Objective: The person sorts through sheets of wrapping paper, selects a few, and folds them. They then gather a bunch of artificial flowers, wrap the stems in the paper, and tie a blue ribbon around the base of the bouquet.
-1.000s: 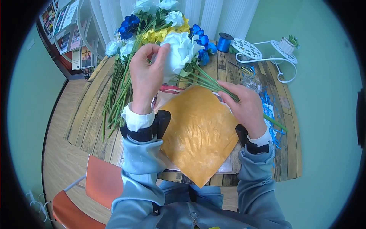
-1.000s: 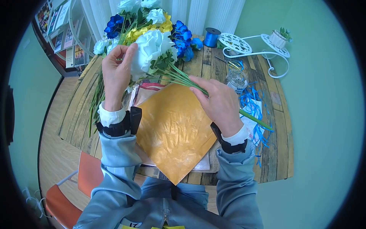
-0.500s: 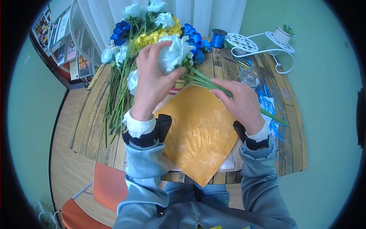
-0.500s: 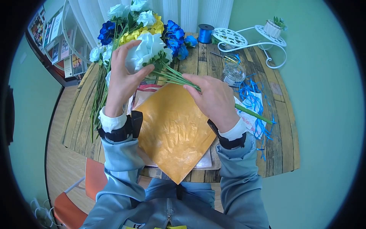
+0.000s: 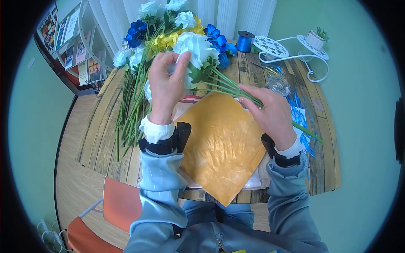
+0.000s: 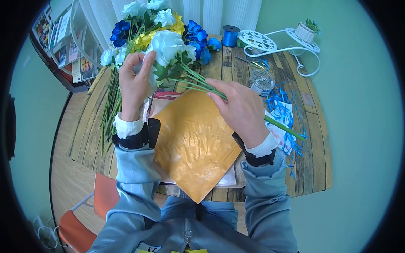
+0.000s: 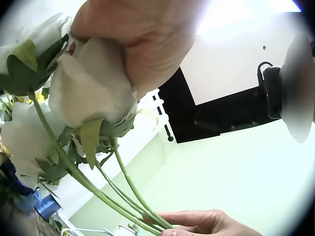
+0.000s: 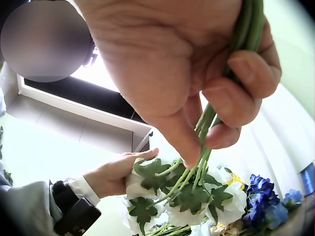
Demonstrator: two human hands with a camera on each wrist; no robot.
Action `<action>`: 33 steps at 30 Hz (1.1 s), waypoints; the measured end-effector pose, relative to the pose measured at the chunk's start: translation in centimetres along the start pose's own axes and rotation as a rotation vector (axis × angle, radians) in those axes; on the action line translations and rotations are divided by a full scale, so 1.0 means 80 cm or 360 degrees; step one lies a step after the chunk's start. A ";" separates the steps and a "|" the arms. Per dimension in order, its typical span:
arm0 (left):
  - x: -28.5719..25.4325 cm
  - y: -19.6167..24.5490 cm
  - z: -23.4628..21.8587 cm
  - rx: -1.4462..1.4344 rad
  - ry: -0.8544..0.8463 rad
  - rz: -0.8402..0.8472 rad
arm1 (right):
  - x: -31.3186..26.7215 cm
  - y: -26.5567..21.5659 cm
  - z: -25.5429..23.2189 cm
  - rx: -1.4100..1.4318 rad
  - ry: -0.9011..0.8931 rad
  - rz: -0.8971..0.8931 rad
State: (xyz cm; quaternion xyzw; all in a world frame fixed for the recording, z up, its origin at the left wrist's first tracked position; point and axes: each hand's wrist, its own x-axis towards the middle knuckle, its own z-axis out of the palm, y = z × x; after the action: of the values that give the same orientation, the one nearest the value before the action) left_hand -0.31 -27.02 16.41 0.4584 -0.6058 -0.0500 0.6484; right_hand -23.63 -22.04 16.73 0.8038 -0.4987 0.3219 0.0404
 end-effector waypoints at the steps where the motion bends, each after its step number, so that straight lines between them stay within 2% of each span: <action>1: 0.001 0.000 0.000 0.0002 0.0003 -0.0001 | 0.000 -0.001 0.000 0.0012 0.0005 0.0000; 7: 0.002 -0.008 0.000 -0.0230 0.0143 -0.0186 | 0.001 0.001 0.001 0.0019 0.0056 -0.0019; 10: 0.003 -0.007 -0.002 -0.0312 0.0112 -0.0193 | 0.001 0.001 -0.001 0.0002 0.0035 0.0002; 12: 0.004 0.003 -0.008 -0.0304 -0.0032 -0.0361 | 0.001 0.000 -0.002 -0.0011 0.0016 0.0011; 16: 0.000 0.019 -0.009 -0.0038 -0.0160 -0.0355 | 0.000 0.000 -0.001 -0.0035 -0.0027 0.0022; 18: -0.004 0.016 -0.005 0.0298 -0.0146 -0.0078 | -0.001 0.001 0.001 -0.0032 -0.0025 0.0019; 19: -0.005 0.011 -0.003 0.0300 -0.0144 -0.0080 | -0.002 0.001 0.002 -0.0026 -0.0022 0.0012; 22: 0.000 -0.001 -0.003 0.0050 -0.0054 -0.0241 | 0.000 0.000 0.000 -0.0028 -0.0022 0.0034; 24: 0.002 -0.002 -0.005 -0.0355 -0.0017 -0.0413 | 0.001 0.000 0.001 -0.0004 0.0004 0.0039; 29: 0.002 0.004 -0.006 -0.0378 0.0061 -0.0379 | 0.002 0.004 0.005 0.0045 0.0050 0.0063; 33: 0.001 0.016 -0.011 -0.0676 0.0075 -0.0561 | 0.003 0.005 0.012 0.0108 0.0279 -0.0002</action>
State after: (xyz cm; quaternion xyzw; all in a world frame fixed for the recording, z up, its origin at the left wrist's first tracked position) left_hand -0.21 -25.87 17.47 0.4114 -0.4774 -0.2773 0.7252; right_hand -23.43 -22.83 16.03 0.7737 -0.4816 0.4077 0.0569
